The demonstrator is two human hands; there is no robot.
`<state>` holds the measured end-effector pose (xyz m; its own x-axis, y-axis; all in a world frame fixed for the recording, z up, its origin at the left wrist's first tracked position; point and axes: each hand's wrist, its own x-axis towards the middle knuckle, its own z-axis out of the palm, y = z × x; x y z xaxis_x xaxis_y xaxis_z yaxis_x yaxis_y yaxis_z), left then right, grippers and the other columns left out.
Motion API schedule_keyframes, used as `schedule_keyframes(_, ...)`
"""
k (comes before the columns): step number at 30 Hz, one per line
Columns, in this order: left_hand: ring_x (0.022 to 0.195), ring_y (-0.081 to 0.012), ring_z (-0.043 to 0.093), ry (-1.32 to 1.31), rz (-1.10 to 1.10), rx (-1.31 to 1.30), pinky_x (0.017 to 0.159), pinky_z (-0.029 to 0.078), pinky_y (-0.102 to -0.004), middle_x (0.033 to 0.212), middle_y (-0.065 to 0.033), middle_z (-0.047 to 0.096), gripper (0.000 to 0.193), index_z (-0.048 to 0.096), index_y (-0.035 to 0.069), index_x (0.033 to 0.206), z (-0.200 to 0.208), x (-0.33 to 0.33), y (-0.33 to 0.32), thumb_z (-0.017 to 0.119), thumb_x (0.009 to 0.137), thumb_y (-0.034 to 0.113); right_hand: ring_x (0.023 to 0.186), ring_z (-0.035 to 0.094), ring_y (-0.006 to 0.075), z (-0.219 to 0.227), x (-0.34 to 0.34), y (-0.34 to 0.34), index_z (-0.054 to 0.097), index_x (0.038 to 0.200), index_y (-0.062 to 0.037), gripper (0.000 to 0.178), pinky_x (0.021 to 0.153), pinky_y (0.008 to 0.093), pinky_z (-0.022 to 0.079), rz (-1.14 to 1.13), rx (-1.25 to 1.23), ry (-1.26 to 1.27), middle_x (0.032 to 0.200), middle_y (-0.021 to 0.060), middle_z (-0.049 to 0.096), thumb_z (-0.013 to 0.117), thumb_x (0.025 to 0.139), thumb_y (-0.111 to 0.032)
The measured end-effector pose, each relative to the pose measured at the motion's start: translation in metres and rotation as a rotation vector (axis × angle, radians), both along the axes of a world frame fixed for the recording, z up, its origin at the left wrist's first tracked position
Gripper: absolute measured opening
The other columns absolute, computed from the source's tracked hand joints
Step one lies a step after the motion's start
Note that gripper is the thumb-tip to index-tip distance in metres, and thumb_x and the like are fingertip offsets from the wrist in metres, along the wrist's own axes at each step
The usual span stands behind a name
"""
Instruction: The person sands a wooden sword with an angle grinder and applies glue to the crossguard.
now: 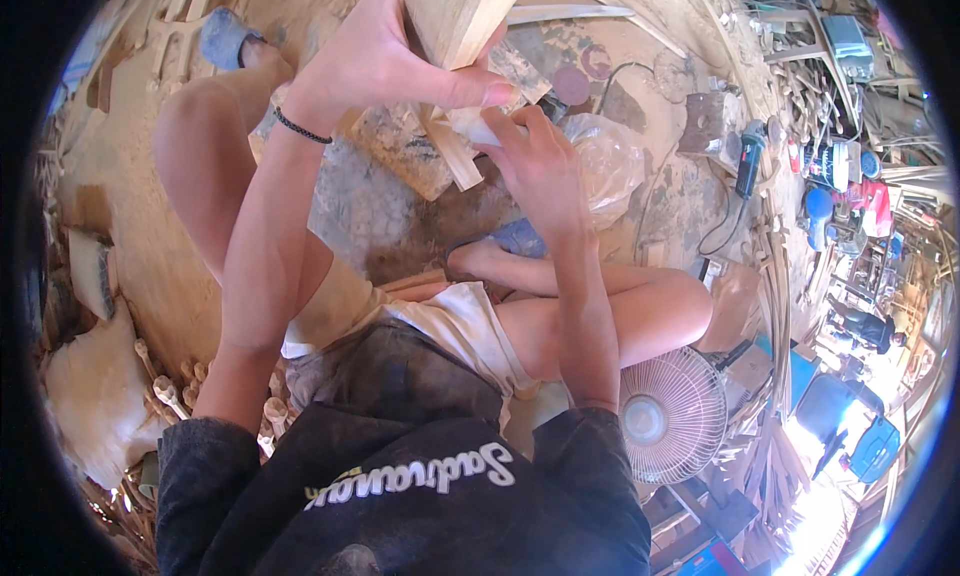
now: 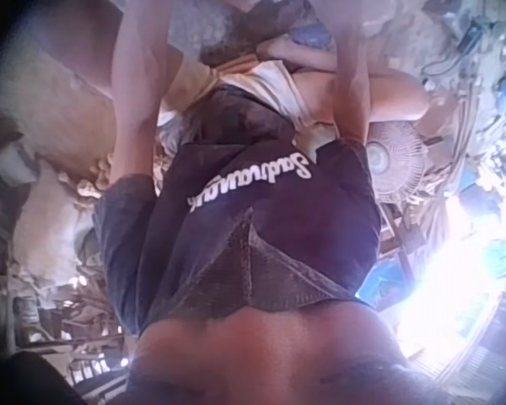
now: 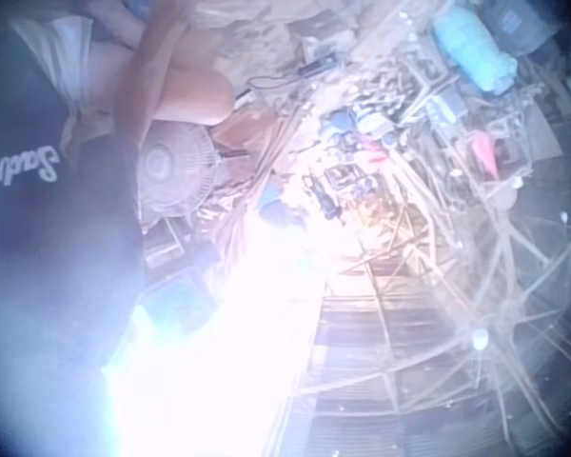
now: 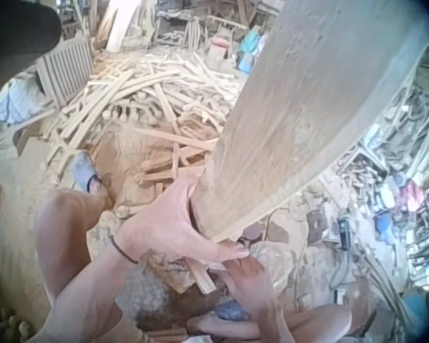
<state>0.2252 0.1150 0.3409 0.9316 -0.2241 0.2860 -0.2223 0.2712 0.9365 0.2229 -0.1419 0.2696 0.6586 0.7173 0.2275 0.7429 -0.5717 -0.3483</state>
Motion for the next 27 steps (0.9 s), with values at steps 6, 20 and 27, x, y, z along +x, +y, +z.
schedule_keyframes(6, 0.104, -0.0088, 0.069, -0.013, 0.005, -0.024, 0.095, 0.055, -0.0290, 0.114, -0.0004, 0.076, 0.067, 0.070, 0.002, 0.132, 0.002, 0.003, -0.003, 0.101, 0.073, 0.011, 0.094, 0.072, 0.0337, 0.003, 0.000, 0.000, 0.070, 0.133, -0.0147, 0.047, 0.080, 0.0474, 0.060, 0.004, -0.007, -0.028, 0.107, 0.0109, 0.065, 0.087, 0.090, -0.017)
schedule_keyframes(20, 0.101, -0.0083, 0.070, 0.029, -0.075, -0.015, 0.091, 0.057, -0.0278, 0.112, -0.0013, 0.078, 0.065, 0.070, 0.000, 0.131, 0.001, 0.007, -0.002, 0.100, 0.075, 0.007, 0.096, 0.071, 0.0333, 0.006, 0.000, 0.001, 0.072, 0.132, -0.0172, 0.042, 0.082, 0.0475, 0.060, -0.003, -0.044, -0.050, 0.108, 0.0108, 0.066, 0.084, 0.092, -0.017)
schedule_keyframes(27, 0.111, -0.0101, 0.068, -0.074, 0.015, -0.066, 0.101, 0.055, -0.0307, 0.124, -0.0031, 0.075, 0.074, 0.066, 0.001, 0.139, -0.002, 0.008, -0.008, 0.101, 0.074, 0.009, 0.090, 0.069, 0.0308, 0.005, -0.001, 0.002, 0.074, 0.134, -0.0175, 0.045, 0.077, 0.0468, 0.058, -0.006, -0.055, -0.104, 0.103, 0.0081, 0.066, 0.086, 0.090, -0.017)
